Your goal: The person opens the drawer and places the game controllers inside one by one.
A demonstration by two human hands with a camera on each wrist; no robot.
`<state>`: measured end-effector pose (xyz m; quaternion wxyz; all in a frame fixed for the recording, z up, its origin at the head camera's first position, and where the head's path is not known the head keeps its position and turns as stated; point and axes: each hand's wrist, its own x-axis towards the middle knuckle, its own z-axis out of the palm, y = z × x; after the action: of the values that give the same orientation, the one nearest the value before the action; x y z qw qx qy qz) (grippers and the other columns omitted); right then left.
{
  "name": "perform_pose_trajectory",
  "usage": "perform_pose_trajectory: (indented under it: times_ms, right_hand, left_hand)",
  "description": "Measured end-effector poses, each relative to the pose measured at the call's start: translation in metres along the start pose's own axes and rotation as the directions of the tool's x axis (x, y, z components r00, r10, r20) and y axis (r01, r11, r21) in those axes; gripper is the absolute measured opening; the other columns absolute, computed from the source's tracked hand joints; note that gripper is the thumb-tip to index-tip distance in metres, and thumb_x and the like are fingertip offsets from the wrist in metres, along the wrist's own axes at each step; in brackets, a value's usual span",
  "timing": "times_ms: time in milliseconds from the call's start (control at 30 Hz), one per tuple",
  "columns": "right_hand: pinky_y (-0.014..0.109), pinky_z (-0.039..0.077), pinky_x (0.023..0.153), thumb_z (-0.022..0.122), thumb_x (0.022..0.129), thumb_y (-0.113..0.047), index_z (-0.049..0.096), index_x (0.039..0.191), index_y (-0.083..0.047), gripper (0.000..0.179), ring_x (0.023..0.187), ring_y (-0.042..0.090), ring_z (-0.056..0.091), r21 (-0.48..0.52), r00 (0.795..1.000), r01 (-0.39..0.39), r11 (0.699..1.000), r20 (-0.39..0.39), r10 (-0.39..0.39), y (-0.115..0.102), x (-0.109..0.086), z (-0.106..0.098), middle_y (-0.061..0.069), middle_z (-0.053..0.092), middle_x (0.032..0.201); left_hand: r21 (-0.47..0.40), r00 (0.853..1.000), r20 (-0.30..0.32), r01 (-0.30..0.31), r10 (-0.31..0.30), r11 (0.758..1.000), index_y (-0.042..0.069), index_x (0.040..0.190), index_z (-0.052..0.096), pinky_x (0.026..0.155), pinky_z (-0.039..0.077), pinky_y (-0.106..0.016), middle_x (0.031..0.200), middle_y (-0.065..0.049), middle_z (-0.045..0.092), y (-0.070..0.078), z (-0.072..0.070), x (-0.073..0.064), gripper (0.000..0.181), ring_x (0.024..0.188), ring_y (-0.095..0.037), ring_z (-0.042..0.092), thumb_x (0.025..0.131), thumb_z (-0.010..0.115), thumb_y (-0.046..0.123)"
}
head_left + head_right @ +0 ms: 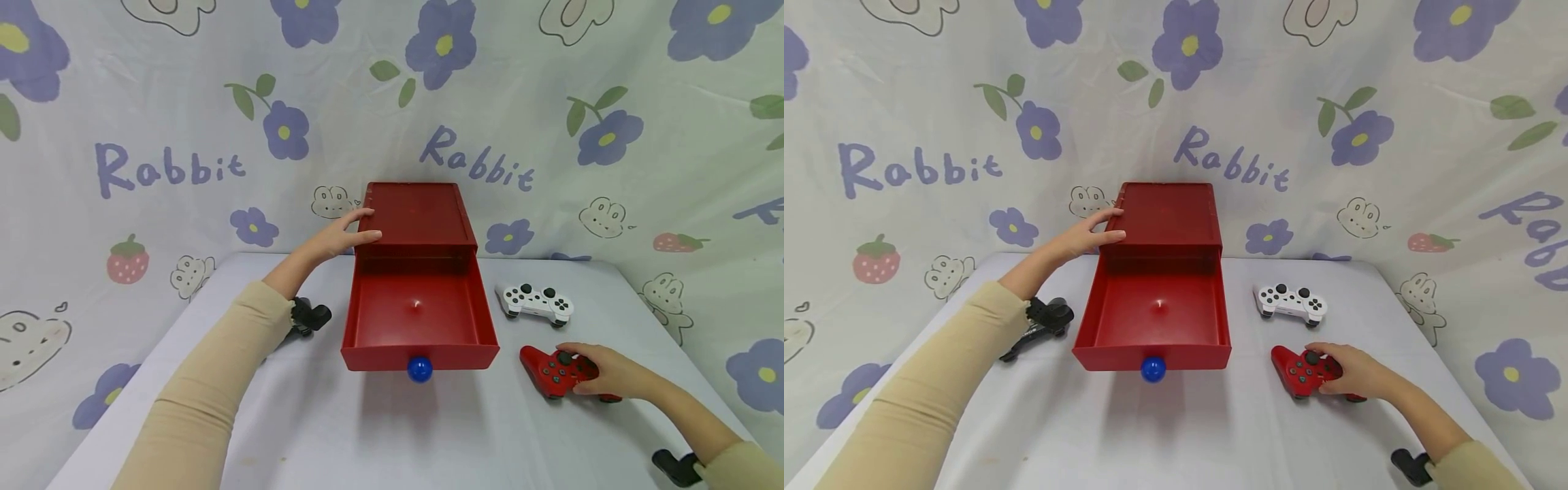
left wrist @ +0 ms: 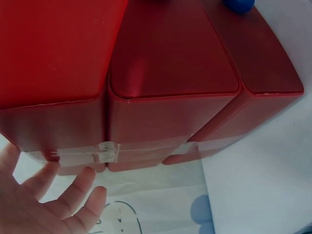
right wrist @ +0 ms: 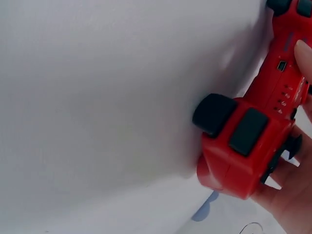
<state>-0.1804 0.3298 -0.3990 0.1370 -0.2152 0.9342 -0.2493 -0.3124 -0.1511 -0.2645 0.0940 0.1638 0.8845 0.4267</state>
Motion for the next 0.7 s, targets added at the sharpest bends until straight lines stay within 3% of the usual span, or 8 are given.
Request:
perform_pose_trajectory:
  times_ms: [233, 467, 700]
  right_hand:
    - [0.040, 0.047, 0.078, 0.077, 0.069, -0.021, 0.045, 0.125, -0.003, 0.067, 0.102, 0.031, 0.049, -0.001, 0.998, 0.052, 0.999, 0.018, -0.052, 0.005, 0.002, 0.001, 0.017, 0.054, 0.116]
    - [0.025, 0.046, 0.079, 0.077, 0.070, -0.027, 0.046, 0.125, -0.007, 0.067, 0.100, 0.011, 0.047, -0.082, 0.998, 0.066, 0.994, -0.012, -0.068, 0.017, 0.004, 0.003, 0.010, 0.056, 0.116]
    - [0.022, 0.047, 0.074, 0.077, 0.071, -0.028, 0.046, 0.124, -0.005, 0.065, 0.094, 0.003, 0.048, -0.101, 0.987, 0.149, 0.984, -0.045, -0.154, 0.016, 0.007, 0.000, 0.004, 0.057, 0.111]
  left_hand:
    - [-0.026, 1.000, 0.000, -0.005, 0.005, 1.000, 0.023, 0.143, 0.028, 0.104, 0.026, -0.053, 0.151, -0.009, 0.015, -0.001, 0.000, 0.001, 0.066, 0.135, -0.029, 0.020, 0.086, 0.057, 0.040]
    - [-0.048, 1.000, 0.006, -0.002, 0.002, 0.999, 0.023, 0.143, 0.028, 0.101, 0.032, -0.053, 0.151, -0.008, 0.015, -0.002, 0.001, 0.002, 0.066, 0.133, -0.030, 0.023, 0.086, 0.057, 0.039]
    - [-0.033, 1.000, -0.003, 0.003, -0.003, 0.999, 0.024, 0.143, 0.029, 0.100, 0.032, -0.053, 0.151, -0.009, 0.014, -0.001, 0.001, 0.001, 0.066, 0.133, -0.031, 0.022, 0.086, 0.057, 0.041]
